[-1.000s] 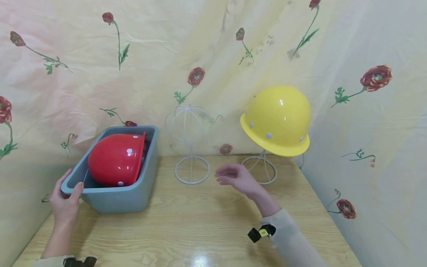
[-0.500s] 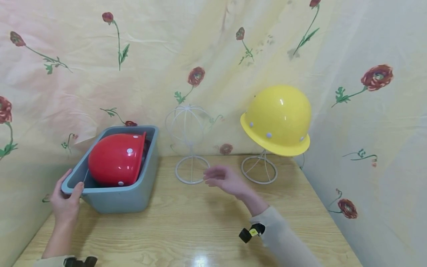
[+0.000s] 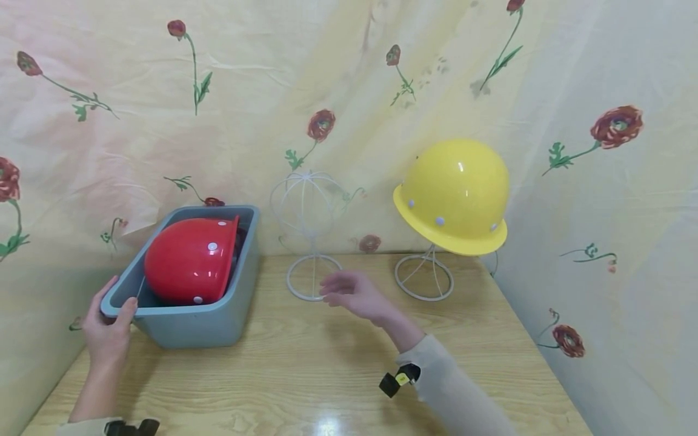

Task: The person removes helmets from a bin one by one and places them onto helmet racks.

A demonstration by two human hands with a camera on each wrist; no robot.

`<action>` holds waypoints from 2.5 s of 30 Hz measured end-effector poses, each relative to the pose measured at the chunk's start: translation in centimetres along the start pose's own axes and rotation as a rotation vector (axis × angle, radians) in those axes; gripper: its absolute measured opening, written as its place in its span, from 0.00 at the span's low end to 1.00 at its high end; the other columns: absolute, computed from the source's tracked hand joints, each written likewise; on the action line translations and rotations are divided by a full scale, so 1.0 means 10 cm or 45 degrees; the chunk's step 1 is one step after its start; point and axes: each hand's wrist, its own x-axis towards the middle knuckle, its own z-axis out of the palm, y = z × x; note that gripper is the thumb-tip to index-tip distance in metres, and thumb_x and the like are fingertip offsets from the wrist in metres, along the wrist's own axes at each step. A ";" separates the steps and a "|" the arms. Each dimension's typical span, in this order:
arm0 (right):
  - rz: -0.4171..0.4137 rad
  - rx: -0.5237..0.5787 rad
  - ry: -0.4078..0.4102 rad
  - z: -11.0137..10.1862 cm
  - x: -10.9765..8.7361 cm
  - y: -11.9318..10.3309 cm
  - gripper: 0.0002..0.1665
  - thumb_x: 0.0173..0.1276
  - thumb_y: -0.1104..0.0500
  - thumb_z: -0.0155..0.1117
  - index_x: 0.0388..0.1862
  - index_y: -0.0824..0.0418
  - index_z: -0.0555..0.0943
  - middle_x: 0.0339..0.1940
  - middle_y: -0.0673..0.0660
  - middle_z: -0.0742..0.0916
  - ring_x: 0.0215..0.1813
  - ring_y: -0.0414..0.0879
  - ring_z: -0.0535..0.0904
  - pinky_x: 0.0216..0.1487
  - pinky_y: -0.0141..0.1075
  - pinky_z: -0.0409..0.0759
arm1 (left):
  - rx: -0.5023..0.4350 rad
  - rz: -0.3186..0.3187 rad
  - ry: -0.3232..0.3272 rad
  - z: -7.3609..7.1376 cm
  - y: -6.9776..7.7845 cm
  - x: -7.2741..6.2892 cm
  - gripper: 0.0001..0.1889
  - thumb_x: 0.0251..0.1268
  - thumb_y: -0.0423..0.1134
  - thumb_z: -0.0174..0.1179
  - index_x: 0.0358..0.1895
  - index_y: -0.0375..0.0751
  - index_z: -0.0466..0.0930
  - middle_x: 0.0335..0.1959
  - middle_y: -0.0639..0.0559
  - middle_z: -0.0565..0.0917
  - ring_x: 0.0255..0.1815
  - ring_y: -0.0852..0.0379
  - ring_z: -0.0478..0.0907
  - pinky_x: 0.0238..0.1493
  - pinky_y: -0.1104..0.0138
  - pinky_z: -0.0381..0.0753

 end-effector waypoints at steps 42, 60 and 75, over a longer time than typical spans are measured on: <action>-0.067 0.110 -0.127 0.77 0.59 -0.35 0.21 0.70 0.69 0.64 0.61 0.73 0.79 0.53 0.75 0.86 0.46 0.44 0.89 0.52 0.41 0.88 | -0.006 -0.056 -0.016 0.01 0.03 -0.01 0.31 0.69 0.34 0.64 0.75 0.50 0.72 0.68 0.56 0.74 0.61 0.64 0.71 0.48 0.88 0.73; -0.044 0.146 -0.201 0.88 0.69 -0.45 0.21 0.72 0.67 0.63 0.62 0.72 0.78 0.56 0.72 0.86 0.46 0.42 0.87 0.53 0.41 0.87 | -0.037 -0.083 -0.021 0.02 0.05 -0.02 0.31 0.70 0.34 0.64 0.75 0.49 0.71 0.68 0.58 0.74 0.63 0.62 0.70 0.49 0.88 0.73; -0.034 0.167 -0.222 1.00 0.77 -0.49 0.21 0.72 0.68 0.62 0.63 0.72 0.78 0.56 0.73 0.86 0.44 0.42 0.87 0.55 0.44 0.87 | -0.055 -0.020 0.003 0.02 0.03 -0.03 0.30 0.68 0.33 0.64 0.73 0.48 0.74 0.64 0.60 0.76 0.59 0.65 0.72 0.48 0.86 0.73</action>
